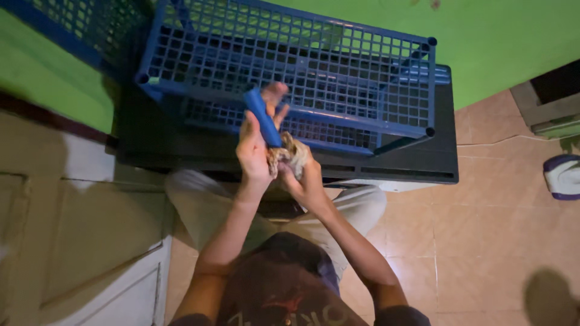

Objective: The person disassembles a blue plastic shelving unit by removing the vertical support poles one at a time and wiping each with a cloth. The person then wipes the remaining grid panels and the black work surface before stacking the disassembled parts.

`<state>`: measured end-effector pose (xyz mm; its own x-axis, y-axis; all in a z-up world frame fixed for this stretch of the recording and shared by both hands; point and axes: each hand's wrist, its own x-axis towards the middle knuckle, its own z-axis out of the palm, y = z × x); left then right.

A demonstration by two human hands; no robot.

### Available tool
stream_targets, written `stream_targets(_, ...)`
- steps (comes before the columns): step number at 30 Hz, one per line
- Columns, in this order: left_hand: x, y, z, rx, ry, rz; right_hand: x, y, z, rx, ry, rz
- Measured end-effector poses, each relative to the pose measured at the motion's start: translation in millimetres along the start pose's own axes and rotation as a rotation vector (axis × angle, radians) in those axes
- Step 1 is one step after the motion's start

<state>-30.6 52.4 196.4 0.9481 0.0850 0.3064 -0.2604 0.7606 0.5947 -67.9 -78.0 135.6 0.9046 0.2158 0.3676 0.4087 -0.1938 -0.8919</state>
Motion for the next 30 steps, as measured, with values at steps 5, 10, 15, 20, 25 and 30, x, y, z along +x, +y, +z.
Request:
stream_targets(5, -6.8, -9.9, -4.0, 0.272, 0.106, -0.085, -13.9, 18.7, -22.3, -0.2, 0.057, -0.115)
stream_targets(10, -7.1, -4.5, -24.5, -0.059, 0.091, -0.09, -24.2, 41.9, -23.5, -0.042, -0.052, 0.068)
stream_targets(15, 13.3, 15.9, -31.3, -0.474, -0.362, -0.245, -28.8, 53.6, -35.5, 0.639, -0.227, 0.412)
stream_targets(20, -8.7, 4.8, 1.7, 0.158, 0.441, -0.021, -33.1, 42.6, -33.1, -0.204, -0.02, -0.052)
stream_targets(25, -2.1, 15.4, -24.4, -0.395, -0.106, -0.048, -37.7, 45.8, -25.6, 0.178, -0.006, 0.149)
stream_targets(30, 2.6, 5.1, -24.2, -0.306, -0.086, -0.026, -51.2, 68.6, -10.9, 0.461, 0.12, 0.273)
